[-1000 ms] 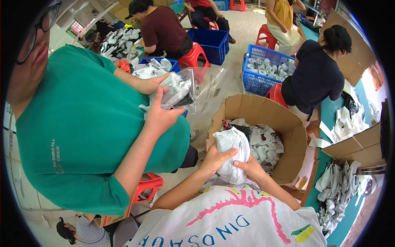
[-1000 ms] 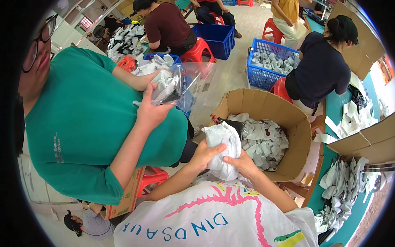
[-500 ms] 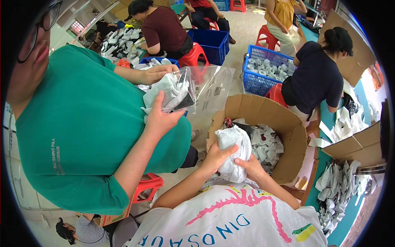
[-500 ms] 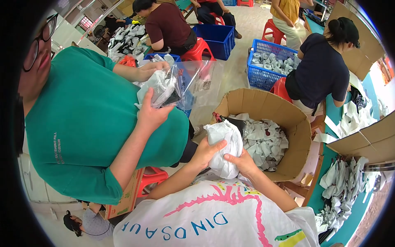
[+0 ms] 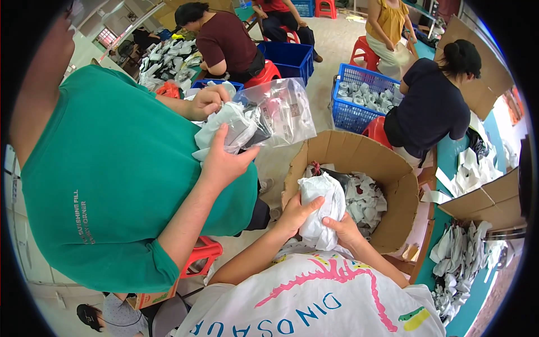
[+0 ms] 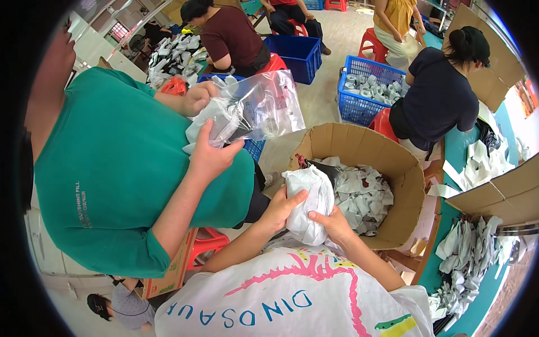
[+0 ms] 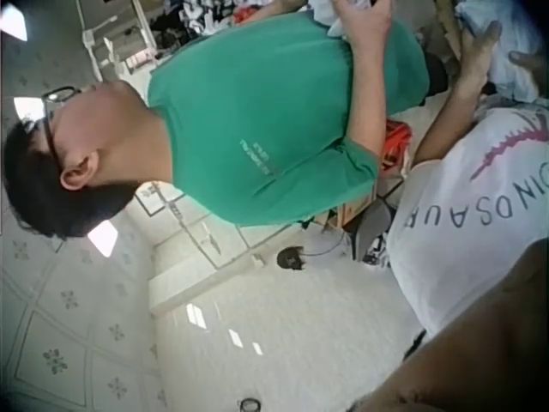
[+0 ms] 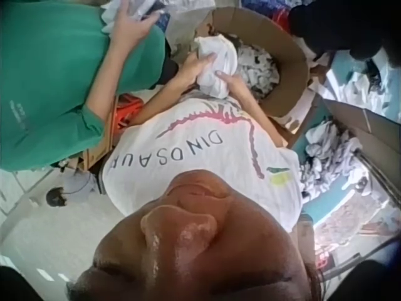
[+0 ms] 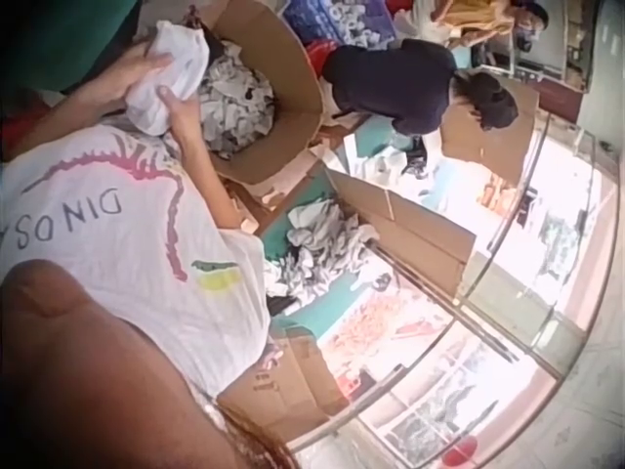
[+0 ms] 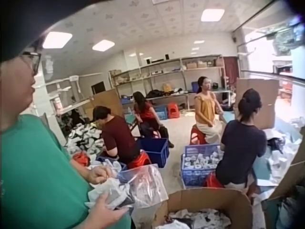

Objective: The recorder packages small white items into plastic bags, scans labels using a handheld device, and places them into boxes.

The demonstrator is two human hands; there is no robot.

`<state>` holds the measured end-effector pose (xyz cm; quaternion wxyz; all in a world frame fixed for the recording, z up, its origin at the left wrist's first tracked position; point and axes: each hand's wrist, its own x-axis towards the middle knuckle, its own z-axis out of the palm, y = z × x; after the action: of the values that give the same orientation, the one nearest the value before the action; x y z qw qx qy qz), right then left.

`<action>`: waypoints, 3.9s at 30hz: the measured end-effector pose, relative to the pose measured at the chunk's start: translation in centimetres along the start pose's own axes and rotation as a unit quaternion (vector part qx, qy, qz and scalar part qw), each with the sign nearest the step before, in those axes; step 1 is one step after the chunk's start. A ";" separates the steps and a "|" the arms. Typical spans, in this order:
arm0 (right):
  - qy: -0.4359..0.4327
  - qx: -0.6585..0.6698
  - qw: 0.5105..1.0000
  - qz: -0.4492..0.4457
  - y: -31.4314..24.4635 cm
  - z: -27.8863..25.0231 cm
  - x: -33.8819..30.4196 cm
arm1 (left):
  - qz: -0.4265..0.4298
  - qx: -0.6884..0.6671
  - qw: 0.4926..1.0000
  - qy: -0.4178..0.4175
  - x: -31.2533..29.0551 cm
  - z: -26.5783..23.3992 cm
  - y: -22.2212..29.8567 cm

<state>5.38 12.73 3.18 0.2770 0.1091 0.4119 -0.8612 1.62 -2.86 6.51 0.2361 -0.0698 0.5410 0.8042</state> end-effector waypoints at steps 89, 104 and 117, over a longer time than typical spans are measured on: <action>-0.392 -0.497 0.621 -0.463 55.0 78.0 18.5 | 0.402 -0.288 0.677 0.546 -66.5 -61.9 -7.3; -0.355 -0.834 0.309 -0.287 82.3 94.7 36.8 | 0.354 -0.469 0.664 0.463 -69.9 -66.2 -10.3; -0.417 -0.817 0.116 -0.380 77.8 100.5 36.2 | 0.352 -0.436 0.678 0.475 -69.8 -65.8 -9.8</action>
<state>23.74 -118.17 1.65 -0.0342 -0.7295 0.6777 0.0858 58.00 -80.57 -2.66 -0.4105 -0.3420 0.1529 0.8314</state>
